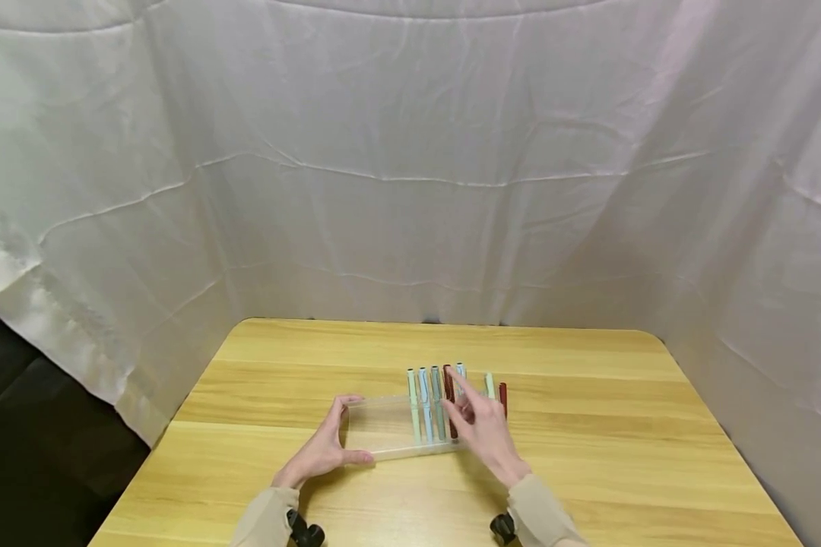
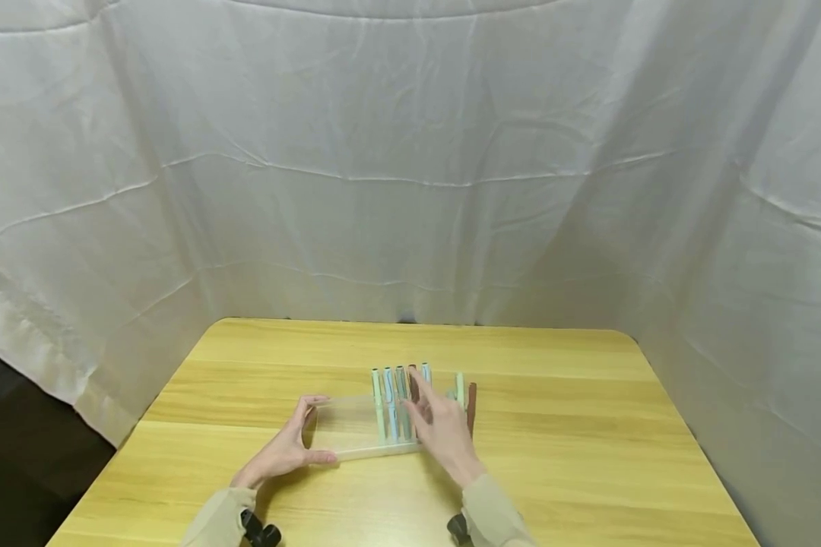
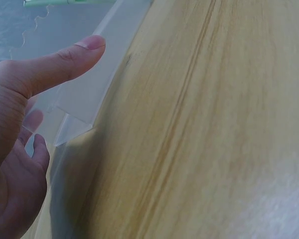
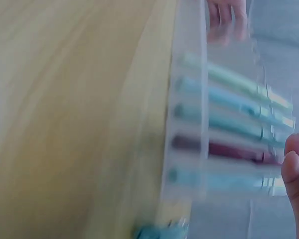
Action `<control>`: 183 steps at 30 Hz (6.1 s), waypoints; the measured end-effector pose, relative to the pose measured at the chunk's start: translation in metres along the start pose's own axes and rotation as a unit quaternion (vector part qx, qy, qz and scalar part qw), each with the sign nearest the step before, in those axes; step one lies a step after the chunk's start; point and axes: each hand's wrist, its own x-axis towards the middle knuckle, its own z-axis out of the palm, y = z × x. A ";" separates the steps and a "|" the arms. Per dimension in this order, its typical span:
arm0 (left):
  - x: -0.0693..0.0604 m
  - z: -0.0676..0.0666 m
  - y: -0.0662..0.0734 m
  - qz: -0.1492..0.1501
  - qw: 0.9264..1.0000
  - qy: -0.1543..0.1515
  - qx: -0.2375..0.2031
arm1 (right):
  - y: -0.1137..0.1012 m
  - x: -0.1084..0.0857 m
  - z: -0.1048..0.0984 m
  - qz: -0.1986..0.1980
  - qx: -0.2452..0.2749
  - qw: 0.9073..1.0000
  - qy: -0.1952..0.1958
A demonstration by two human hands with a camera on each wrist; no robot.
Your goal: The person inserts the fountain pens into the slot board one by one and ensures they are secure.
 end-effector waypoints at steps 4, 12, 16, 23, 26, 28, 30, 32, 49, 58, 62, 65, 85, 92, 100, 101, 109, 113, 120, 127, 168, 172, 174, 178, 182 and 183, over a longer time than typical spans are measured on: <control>-0.001 0.000 0.001 -0.002 1.000 0.000 -0.004 | 0.013 -0.010 -0.019 0.030 0.017 0.999 0.028; 0.000 0.002 0.000 0.003 1.000 -0.002 -0.003 | 0.040 -0.024 -0.056 0.185 0.041 0.982 0.017; 0.001 0.002 -0.001 0.003 1.000 0.002 -0.007 | 0.049 -0.028 -0.069 0.262 0.067 0.963 -0.008; 0.001 0.003 0.000 0.000 1.000 -0.001 -0.013 | 0.059 -0.033 -0.076 0.352 0.122 0.926 -0.058; 0.001 0.002 -0.001 0.001 1.000 -0.002 -0.014 | 0.068 -0.036 -0.074 0.369 0.133 0.917 -0.069; 0.002 0.002 -0.001 0.002 1.000 -0.002 -0.013 | 0.072 -0.038 -0.075 0.371 0.136 0.916 -0.074; 0.001 0.002 -0.001 0.004 1.000 -0.003 -0.013 | 0.075 -0.039 -0.075 0.369 0.138 0.916 -0.078; 0.001 0.002 -0.001 0.006 1.000 -0.002 -0.012 | 0.077 -0.040 -0.075 0.364 0.134 0.918 -0.085; 0.001 0.002 0.000 0.010 1.000 -0.001 0.002 | 0.080 -0.034 -0.071 0.379 0.073 0.913 -0.133; 0.001 0.001 -0.001 0.010 1.000 -0.006 -0.007 | 0.077 -0.032 -0.066 0.374 0.033 0.916 -0.139; 0.002 0.001 -0.002 0.012 1.000 -0.005 -0.007 | 0.076 -0.030 -0.065 0.367 0.021 0.920 -0.136; 0.002 0.001 -0.002 0.013 1.000 -0.004 -0.007 | 0.076 -0.030 -0.065 0.367 0.018 0.920 -0.133; 0.002 0.002 -0.001 0.002 1.000 -0.001 -0.005 | 0.079 -0.031 -0.062 0.373 -0.005 0.918 -0.136; 0.002 0.002 -0.002 0.003 1.000 0.001 -0.005 | 0.077 -0.030 -0.064 0.371 -0.009 0.918 -0.140; 0.002 0.004 -0.002 0.013 1.000 0.006 0.001 | 0.075 -0.029 -0.067 0.376 0.003 0.916 -0.141; 0.002 0.004 -0.002 0.012 1.000 0.005 0.001 | 0.075 -0.029 -0.067 0.380 0.002 0.914 -0.142; 0.002 0.003 -0.001 0.001 1.000 0.001 -0.004 | 0.079 -0.022 -0.064 0.394 -0.025 0.905 -0.158; 0.001 0.003 -0.001 0.003 1.000 -0.002 -0.003 | 0.079 -0.020 -0.064 0.390 -0.039 0.904 -0.168; 0.001 0.002 -0.002 0.005 1.000 -0.003 -0.004 | 0.079 -0.020 -0.063 0.390 -0.040 0.904 -0.168; 0.002 0.002 -0.002 0.007 1.000 -0.003 -0.002 | 0.080 -0.018 -0.063 0.394 -0.045 0.901 -0.179; 0.002 0.004 0.000 -0.001 1.000 0.008 0.008 | 0.080 -0.018 -0.067 0.378 -0.029 0.911 -0.162; 0.002 0.004 -0.001 0.004 1.000 0.011 0.009 | 0.079 -0.018 -0.068 0.382 -0.023 0.911 -0.156; 0.002 0.004 -0.001 0.005 1.000 0.010 0.008 | 0.079 -0.018 -0.068 0.381 -0.023 0.911 -0.154; 0.001 0.004 0.000 0.002 1.000 0.007 0.009 | 0.078 -0.018 -0.068 0.380 -0.021 0.913 -0.148; 0.000 0.003 0.000 0.001 1.000 0.007 0.005 | 0.077 -0.019 -0.069 0.382 -0.016 0.913 -0.143; 0.000 0.003 0.000 -0.002 1.000 0.007 0.004 | 0.077 -0.020 -0.069 0.381 -0.015 0.914 -0.141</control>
